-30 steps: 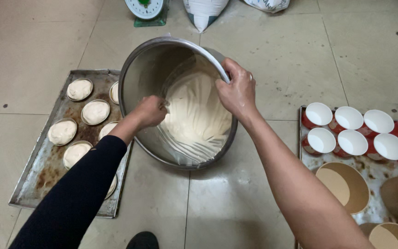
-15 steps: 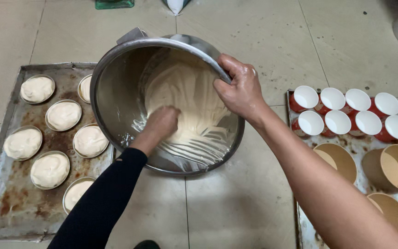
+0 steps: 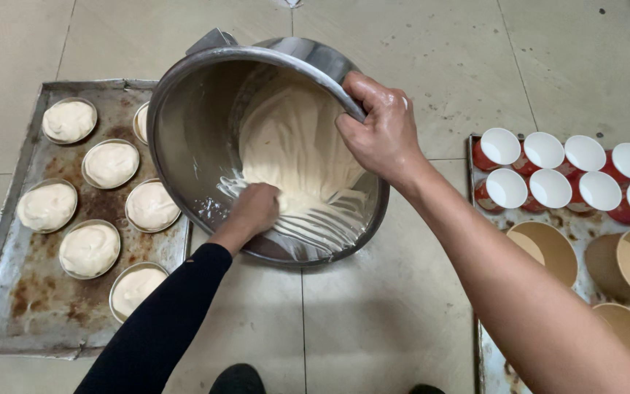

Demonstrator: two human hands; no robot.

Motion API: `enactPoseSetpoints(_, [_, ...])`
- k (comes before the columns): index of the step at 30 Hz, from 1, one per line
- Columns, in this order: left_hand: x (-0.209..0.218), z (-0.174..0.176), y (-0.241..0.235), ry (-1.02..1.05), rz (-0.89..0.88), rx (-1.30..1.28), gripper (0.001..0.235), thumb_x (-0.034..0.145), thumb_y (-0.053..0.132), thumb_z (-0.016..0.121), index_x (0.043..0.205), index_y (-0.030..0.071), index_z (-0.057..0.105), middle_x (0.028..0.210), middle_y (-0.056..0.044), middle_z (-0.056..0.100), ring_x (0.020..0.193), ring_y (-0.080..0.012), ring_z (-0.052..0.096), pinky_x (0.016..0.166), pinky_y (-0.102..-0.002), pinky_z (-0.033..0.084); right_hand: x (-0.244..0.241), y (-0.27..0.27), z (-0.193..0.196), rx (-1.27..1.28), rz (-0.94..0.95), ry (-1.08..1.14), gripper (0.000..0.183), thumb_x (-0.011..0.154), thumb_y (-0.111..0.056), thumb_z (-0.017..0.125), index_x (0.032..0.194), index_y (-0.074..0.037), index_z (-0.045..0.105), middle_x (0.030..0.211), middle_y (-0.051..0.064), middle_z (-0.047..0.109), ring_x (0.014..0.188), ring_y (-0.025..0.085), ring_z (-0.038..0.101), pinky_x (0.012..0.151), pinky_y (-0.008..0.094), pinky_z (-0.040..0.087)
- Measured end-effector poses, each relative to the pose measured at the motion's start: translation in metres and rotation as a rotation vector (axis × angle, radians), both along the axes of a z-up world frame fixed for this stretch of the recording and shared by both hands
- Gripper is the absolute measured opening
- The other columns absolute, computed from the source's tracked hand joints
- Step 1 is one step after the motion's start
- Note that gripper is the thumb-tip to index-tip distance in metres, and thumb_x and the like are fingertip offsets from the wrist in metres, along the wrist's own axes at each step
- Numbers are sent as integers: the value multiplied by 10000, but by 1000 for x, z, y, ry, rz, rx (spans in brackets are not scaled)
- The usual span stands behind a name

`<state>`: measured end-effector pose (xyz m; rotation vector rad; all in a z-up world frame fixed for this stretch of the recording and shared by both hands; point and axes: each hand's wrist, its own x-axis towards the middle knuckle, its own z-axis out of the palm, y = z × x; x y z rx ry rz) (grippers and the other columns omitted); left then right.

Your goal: The person scoops dough from a large metal mixing bowl and places it into small round metal molds and paper cups arranged on baking trays. They use their hands to transfer and shape the dough into the containers.

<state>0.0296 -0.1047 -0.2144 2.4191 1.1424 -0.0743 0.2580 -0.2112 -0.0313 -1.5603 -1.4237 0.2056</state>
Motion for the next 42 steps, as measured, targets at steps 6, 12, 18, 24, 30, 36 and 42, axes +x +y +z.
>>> enactPoseSetpoints(6, [27, -5, -14, -140, -171, 28, 282, 874, 124, 579, 1066, 71, 778, 1060, -207, 736, 1013, -382, 692, 949, -480, 529, -3, -4, 1, -1, 2, -38, 137, 799, -47, 594, 866, -11, 480, 695, 159, 429, 589, 259, 430, 590, 366, 412])
enactPoseSetpoints(12, [26, 20, -11, 46, -99, -83, 276, 866, 149, 582, 1045, 91, 784, 1078, -173, 740, 1034, -356, 701, 942, -469, 535, -4, -6, 1, -12, -12, -38, 138, 779, -49, 590, 868, -15, 490, 677, 141, 431, 578, 232, 439, 576, 362, 412])
enactPoseSetpoints(18, [32, -31, 11, 45, 84, -284, 276, 839, 202, 665, 1056, 89, 795, 1045, -189, 754, 991, -324, 727, 932, -418, 549, -11, -6, 2, -31, -48, 14, 116, 790, -48, 594, 832, -18, 491, 655, 131, 393, 582, 184, 413, 557, 347, 383])
enactPoseSetpoints(24, [72, -28, -15, -131, 78, -803, 307, 894, 205, 661, 1016, -51, 778, 876, -190, 767, 776, -265, 728, 665, -355, 563, -15, -7, -4, -28, -132, 68, 119, 788, -50, 617, 802, -26, 501, 630, 73, 434, 598, 121, 435, 551, 322, 377])
enactPoseSetpoints(30, [43, 86, -38, -485, 142, -1494, 319, 1008, 186, 560, 1104, -98, 668, 927, -150, 749, 752, -209, 757, 659, -319, 648, 18, -1, -20, -84, -324, 312, 44, 839, -16, 584, 849, -52, 562, 703, -2, 511, 647, 79, 461, 574, 294, 411])
enactPoseSetpoints(36, [11, 166, -37, -877, 266, -1442, 320, 1022, 148, 508, 1177, -109, 615, 1062, -194, 731, 892, -249, 760, 767, -362, 663, 45, -9, -44, -56, -449, 786, 202, 832, 9, 556, 1016, -65, 593, 763, 21, 594, 621, 110, 529, 534, 321, 424])
enactPoseSetpoints(42, [-43, 197, -25, -1124, 385, -1230, 357, 1058, 178, 505, 1211, -124, 616, 1121, -219, 721, 956, -266, 745, 831, -374, 636, 49, -24, -62, -121, -675, 1025, 260, 829, 31, 550, 1076, -38, 506, 796, 57, 552, 594, 137, 488, 469, 349, 367])
